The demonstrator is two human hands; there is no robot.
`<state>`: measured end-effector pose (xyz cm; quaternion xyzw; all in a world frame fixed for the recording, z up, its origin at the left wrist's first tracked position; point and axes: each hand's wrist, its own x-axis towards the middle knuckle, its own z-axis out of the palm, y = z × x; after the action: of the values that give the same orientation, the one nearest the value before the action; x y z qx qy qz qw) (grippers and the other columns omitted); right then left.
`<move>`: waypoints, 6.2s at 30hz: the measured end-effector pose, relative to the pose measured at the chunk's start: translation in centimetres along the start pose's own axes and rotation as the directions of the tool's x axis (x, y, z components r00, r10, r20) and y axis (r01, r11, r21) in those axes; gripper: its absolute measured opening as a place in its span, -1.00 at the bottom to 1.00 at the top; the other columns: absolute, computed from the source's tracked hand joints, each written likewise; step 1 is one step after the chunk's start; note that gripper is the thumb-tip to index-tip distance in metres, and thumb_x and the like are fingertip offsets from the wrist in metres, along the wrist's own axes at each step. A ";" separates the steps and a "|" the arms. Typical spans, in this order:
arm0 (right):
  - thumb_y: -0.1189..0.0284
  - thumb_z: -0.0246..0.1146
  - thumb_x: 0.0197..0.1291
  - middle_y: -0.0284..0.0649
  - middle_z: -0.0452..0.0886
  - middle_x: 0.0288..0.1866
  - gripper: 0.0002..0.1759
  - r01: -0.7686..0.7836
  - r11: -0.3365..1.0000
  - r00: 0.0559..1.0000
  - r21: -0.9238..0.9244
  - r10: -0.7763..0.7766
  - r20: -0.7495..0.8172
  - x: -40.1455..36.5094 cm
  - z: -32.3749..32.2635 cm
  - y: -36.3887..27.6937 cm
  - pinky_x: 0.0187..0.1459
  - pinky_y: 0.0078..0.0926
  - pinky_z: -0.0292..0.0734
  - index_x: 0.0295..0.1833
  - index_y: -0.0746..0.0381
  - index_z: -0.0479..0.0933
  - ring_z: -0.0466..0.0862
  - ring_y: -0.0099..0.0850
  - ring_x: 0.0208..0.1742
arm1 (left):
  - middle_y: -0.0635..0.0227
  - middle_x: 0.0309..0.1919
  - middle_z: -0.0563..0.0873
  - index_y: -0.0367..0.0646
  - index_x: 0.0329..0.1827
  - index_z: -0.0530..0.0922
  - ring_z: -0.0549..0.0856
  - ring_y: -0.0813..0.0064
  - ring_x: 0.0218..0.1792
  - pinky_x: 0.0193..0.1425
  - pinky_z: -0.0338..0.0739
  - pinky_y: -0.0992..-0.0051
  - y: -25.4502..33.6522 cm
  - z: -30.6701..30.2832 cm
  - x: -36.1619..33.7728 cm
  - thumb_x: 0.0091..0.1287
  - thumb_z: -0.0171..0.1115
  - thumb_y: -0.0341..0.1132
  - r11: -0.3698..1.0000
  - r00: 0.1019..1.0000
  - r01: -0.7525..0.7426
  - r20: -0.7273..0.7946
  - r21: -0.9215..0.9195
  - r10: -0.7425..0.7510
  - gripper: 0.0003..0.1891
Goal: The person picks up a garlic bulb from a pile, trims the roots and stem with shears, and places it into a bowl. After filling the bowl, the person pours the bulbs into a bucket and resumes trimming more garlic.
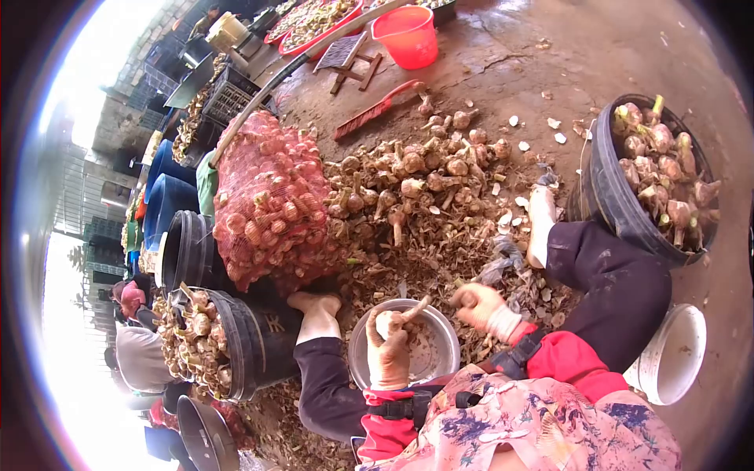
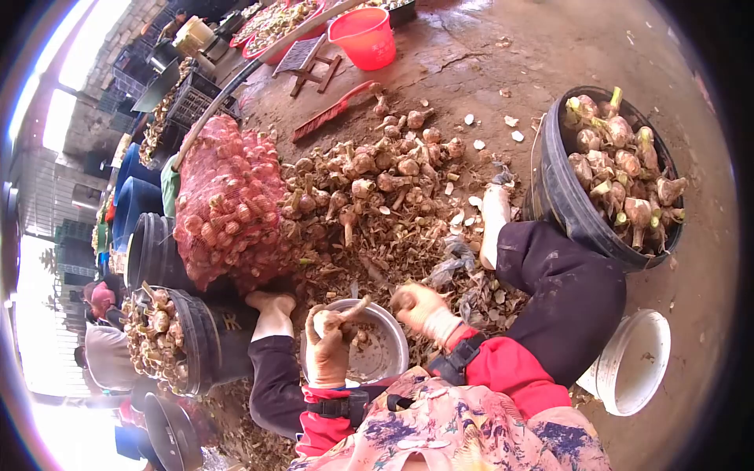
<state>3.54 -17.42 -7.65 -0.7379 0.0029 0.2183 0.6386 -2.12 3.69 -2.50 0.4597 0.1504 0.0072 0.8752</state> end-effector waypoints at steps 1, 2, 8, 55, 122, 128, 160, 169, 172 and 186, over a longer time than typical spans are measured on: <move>0.53 0.26 -0.06 -0.35 0.60 -0.42 -0.70 0.015 1.000 0.998 -0.008 -0.014 0.063 -0.6 0.5 -0.6 -0.26 -0.54 0.54 -0.12 0.22 0.61 0.58 -0.52 -0.39 | 0.35 -0.03 0.61 0.05 0.28 0.40 0.66 0.24 -0.01 0.14 0.56 0.24 0.1 0.1 0.2 0.12 0.26 -0.68 0.993 0.999 0.021 0.029 -0.116 -0.018 -0.35; 0.52 0.27 -0.06 -0.26 0.65 -0.33 -0.71 0.052 0.995 0.996 -0.086 -0.046 0.074 -0.9 0.9 -1.4 -0.17 -0.46 0.57 -0.13 0.20 0.61 0.64 -0.40 -0.29 | 0.27 0.02 0.62 0.08 0.28 0.40 0.64 0.24 0.02 0.13 0.56 0.24 0.0 0.4 0.2 0.11 0.33 -0.63 0.981 0.997 0.073 0.005 -0.179 -0.073 -0.34; 0.55 0.21 -0.03 -0.18 0.61 -0.26 -0.73 0.250 0.966 0.955 -0.063 -0.236 0.178 0.2 1.9 0.6 -0.13 -0.41 0.54 -0.14 0.18 0.59 0.63 -0.27 -0.22 | 0.05 0.08 0.63 0.01 0.26 0.34 0.62 0.18 0.03 0.19 0.50 0.19 -0.8 2.6 0.7 0.07 0.25 -0.63 0.954 0.982 0.169 0.120 -0.247 -0.143 -0.35; 0.33 0.16 0.15 -0.13 0.56 -0.10 -0.74 0.214 0.751 0.954 -0.624 -0.024 0.299 -2.5 -0.2 -3.2 -0.03 -0.15 0.55 -0.04 0.06 0.58 0.62 -0.05 -0.08 | 0.24 0.02 0.60 -0.18 0.35 0.23 0.64 0.45 -0.01 0.07 0.59 0.45 -2.7 0.4 1.3 -0.07 0.58 -0.52 0.564 0.983 -0.039 0.132 0.825 -0.126 -0.11; 0.47 0.29 -0.04 -0.24 0.66 -0.34 -0.75 -0.522 0.849 0.852 -0.085 0.514 -0.098 0.7 0.0 9.3 -0.23 -0.43 0.56 -0.16 0.23 0.59 0.65 -0.36 -0.33 | 0.30 -0.17 0.58 -0.20 -0.12 0.49 0.66 0.34 -0.04 -0.02 0.64 0.33 -1.5 -0.2 1.6 0.27 0.29 -0.27 0.974 0.981 0.194 0.003 -0.120 -0.195 -0.75; 0.59 0.35 -0.07 -0.50 0.49 -0.50 -0.81 -0.334 0.876 0.887 0.348 0.417 -0.198 2.5 1.1 7.6 -0.44 -0.59 0.37 -0.26 0.20 0.60 0.41 -0.63 -0.49 | 0.09 -0.02 0.67 -0.29 0.24 0.47 0.65 0.27 0.06 0.22 0.49 0.36 -4.1 -8.8 6.6 0.12 0.41 -0.20 0.156 0.845 0.421 -0.324 0.894 -0.425 -0.38; 0.54 0.36 0.04 -0.42 0.53 -0.37 -0.73 0.136 0.989 0.979 0.056 -0.126 -0.158 0.2 -1.9 -3.7 -0.21 -0.61 0.48 -0.08 0.25 0.61 0.52 -0.60 -0.32 | 0.16 0.05 0.59 -0.02 0.41 0.24 0.67 0.21 -0.03 0.04 0.62 0.12 -0.5 5.4 6.7 0.03 0.49 -0.32 0.931 0.916 0.332 0.287 -0.155 -0.279 -0.16; 0.45 0.28 -0.07 -0.17 0.56 -0.11 -0.70 0.216 0.722 0.973 -0.658 -0.098 0.211 -1.1 0.4 -3.6 -0.08 -0.14 0.55 -0.13 0.08 0.60 0.63 -0.08 -0.07 | 0.31 -0.07 0.59 -0.19 0.28 0.31 0.65 0.51 -0.18 -0.09 0.62 0.51 -0.1 3.8 2.5 0.10 0.54 -0.23 0.788 0.970 -0.029 0.207 0.615 -0.125 -0.27; 0.47 0.29 -0.10 -0.15 0.56 -0.13 -0.71 0.270 0.692 0.958 -0.670 -0.122 0.260 -1.1 1.0 -2.1 -0.08 -0.13 0.55 -0.16 0.10 0.58 0.62 -0.07 -0.07 | 0.28 -0.05 0.58 -0.23 0.21 0.35 0.64 0.52 -0.14 -0.05 0.60 0.49 -0.1 3.4 1.2 0.09 0.54 -0.23 0.804 0.972 0.050 0.156 0.592 -0.175 -0.32; 0.59 0.25 0.04 -0.21 0.57 -0.41 -0.82 0.071 0.980 0.826 0.187 0.048 -0.561 5.2 1.3 12.2 -0.28 -0.43 0.54 -0.17 0.27 0.56 0.61 -0.41 -0.40 | 0.25 -0.09 0.62 -0.27 0.19 0.40 0.66 0.45 -0.13 -0.01 0.62 0.49 1.1 3.4 -0.2 -0.07 0.45 -0.65 0.850 0.983 0.027 -0.170 0.526 0.074 -0.32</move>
<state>4.40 -17.05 -20.97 -0.7014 0.2083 -0.0141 0.6814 -1.26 1.56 0.29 0.6808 0.2212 0.0191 0.6980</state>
